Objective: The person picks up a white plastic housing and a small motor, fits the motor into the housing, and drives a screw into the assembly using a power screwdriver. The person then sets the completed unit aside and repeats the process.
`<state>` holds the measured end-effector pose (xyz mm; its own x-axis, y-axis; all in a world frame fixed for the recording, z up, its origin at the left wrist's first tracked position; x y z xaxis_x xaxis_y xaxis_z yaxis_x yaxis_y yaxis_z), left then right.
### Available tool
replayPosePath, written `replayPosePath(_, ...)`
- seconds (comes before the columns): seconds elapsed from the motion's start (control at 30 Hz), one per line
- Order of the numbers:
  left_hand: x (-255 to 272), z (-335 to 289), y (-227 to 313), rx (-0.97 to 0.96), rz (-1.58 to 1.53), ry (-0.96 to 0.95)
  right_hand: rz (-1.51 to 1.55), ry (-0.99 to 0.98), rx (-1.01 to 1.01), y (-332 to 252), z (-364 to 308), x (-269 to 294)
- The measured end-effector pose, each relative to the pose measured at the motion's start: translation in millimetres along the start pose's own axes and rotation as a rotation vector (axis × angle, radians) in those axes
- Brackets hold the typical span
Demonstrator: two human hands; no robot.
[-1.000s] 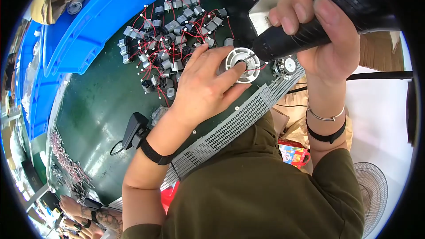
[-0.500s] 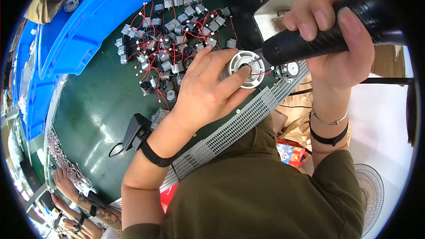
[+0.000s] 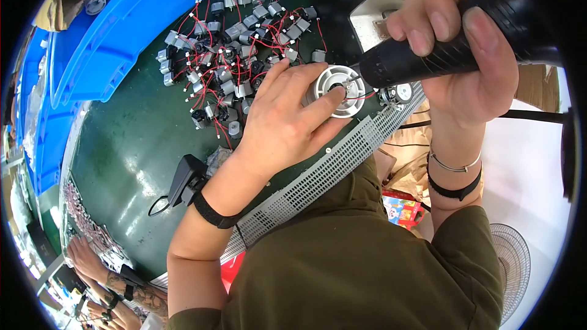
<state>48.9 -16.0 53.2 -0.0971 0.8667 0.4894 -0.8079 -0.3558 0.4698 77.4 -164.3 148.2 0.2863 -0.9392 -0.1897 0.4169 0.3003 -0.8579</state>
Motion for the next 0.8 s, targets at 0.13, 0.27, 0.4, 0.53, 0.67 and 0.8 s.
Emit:
replayPosePath(0.13,-0.8,0.3,-1.3,0.004,-0.01,-0.001,-0.016,0.012,-0.047,2.2,1.0,2.4)
replayPosePath(0.27,-0.5,0.4,-1.5,0.017,-0.017,-0.009,-0.025,0.085,0.024,-5.6,0.9,-6.2)
replayPosePath(0.4,-0.3,1.5,-1.0,0.012,-0.016,0.001,-0.252,0.455,0.106,-11.1,-1.7,-11.9)
replayPosePath(0.53,0.6,2.2,-0.7,0.016,-0.023,0.008,-0.305,0.495,0.111,-13.7,0.5,-13.1)
replayPosePath(0.67,0.5,1.6,-1.0,0.019,-0.023,0.015,-0.317,0.482,0.113,-13.6,1.3,-14.1)
replayPosePath(0.8,0.3,0.9,-1.1,0.015,-0.019,0.016,-0.315,0.459,0.123,-11.7,0.1,-13.1)
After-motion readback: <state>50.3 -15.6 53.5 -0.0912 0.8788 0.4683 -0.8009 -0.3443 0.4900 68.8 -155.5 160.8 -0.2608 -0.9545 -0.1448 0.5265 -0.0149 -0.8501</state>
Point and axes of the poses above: each hand's wrist, its own z-axis towards the middle knuckle, its own x-axis out of the back of the hand, y = z × x, the point moved 6 cm from there along z, towards the middle knuckle, and after that the axes turned 13 degrees about y, right-handed, at the moved point
